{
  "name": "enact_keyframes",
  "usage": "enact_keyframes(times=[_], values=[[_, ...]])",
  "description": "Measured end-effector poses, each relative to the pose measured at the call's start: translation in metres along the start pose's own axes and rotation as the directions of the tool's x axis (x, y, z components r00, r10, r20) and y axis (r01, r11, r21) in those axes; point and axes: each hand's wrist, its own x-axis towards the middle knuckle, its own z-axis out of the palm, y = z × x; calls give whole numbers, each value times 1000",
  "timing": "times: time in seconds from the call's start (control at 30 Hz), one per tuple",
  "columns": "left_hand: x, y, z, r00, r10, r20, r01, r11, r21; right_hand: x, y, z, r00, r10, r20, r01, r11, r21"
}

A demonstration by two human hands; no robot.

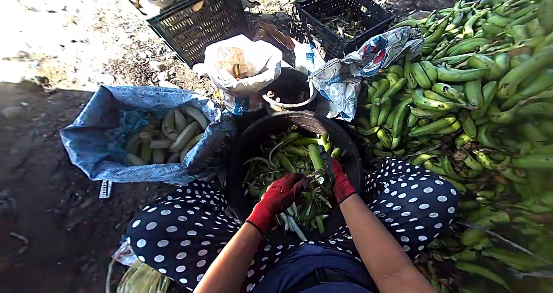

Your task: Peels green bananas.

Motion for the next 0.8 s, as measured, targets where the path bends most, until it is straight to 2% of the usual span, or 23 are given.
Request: enact_keyframes(times=[0.1,0.2,0.27,0.37,0.47,0.53,0.6,0.7,0.77,0.8], values=[[2,-6,0,999,15,-33,-14,1000,19,-4,2,8,988,86,131,-112,971,210],[5,-16,10,995,4,-102,-3,1000,11,-7,14,12,991,52,126,-77,977,200],[7,-22,19,984,-30,-173,29,1000,-10,-8,23,15,996,38,86,-51,988,147],[17,-31,25,939,-160,-304,151,987,-52,-16,37,21,999,37,39,-38,999,29],[26,-42,14,839,-292,-459,239,956,-172,-31,41,19,989,66,135,-34,974,-225],[24,-51,3,803,-336,-492,246,939,-240,-34,40,20,982,95,163,-50,964,-260],[19,-42,-4,852,-314,-419,198,934,-297,-27,34,13,993,65,102,-34,959,-280],[6,-21,6,953,-178,-243,89,937,-337,-5,26,5,997,-47,-64,23,945,-327],[-1,-12,19,980,-83,-183,20,946,-323,0,15,5,989,-115,-97,77,941,-331],[-2,-10,24,982,-61,-177,7,956,-292,1,13,6,989,-111,-94,82,959,-272]])
